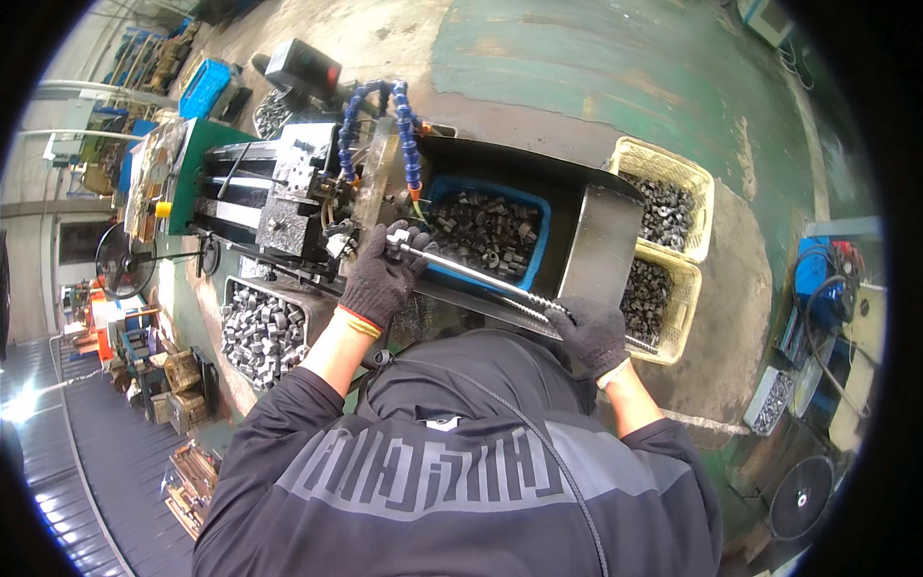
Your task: The person operates a manual metalworking machine in a factory, repeatedly picking small metal parts from a blue bin, inserting them into the machine, and then removing the processed parts. The person also briefly inspects a finished part before continuing the cycle.
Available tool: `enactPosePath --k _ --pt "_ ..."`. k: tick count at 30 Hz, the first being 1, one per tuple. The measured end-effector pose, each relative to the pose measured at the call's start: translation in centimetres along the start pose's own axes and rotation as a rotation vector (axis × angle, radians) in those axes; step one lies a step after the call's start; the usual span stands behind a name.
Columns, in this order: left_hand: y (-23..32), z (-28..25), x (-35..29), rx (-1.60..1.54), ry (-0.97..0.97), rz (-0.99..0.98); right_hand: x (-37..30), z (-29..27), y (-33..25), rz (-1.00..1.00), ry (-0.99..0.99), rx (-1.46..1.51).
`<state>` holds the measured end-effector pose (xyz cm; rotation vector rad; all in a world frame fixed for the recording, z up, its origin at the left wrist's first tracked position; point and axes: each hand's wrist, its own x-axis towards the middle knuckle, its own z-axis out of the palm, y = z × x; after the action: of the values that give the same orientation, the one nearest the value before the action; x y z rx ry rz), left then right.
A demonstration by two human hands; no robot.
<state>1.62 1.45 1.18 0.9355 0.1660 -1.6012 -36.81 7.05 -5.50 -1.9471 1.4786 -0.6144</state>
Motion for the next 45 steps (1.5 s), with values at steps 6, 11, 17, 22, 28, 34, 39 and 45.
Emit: enactPosePath --k 6,11,17,22,28,34,39,45 --pt "-4.0 4.2 -0.6 0.5 -0.036 -0.231 0.0 0.0 -0.6 -0.001 0.075 -0.02" --pt "-2.5 0.3 1.3 1.405 -0.424 -0.104 2.6 2.0 0.7 0.127 -0.069 -0.12" --pt "4.8 -1.2 -4.5 0.979 -0.069 -0.03 6.7 4.3 2.6 0.113 -0.19 -0.172" --pt "9.7 -5.4 -6.4 0.906 0.14 0.299 10.9 7.5 1.2 0.145 -0.199 -0.173" --pt "12.8 -5.9 -4.1 1.336 0.205 0.44 17.1 11.5 -1.3 -0.04 -0.247 -0.177" --pt "13.7 -3.9 -0.9 1.762 0.256 0.367 22.2 13.2 -9.1 -0.043 -0.325 -0.186" --pt "13.7 -1.2 -0.4 1.752 0.189 0.285 24.0 16.0 -11.5 -0.024 -0.337 -0.215" --pt "12.4 -1.1 2.4 1.869 0.191 0.361 24.7 19.5 -11.0 -0.071 -0.26 -0.235"
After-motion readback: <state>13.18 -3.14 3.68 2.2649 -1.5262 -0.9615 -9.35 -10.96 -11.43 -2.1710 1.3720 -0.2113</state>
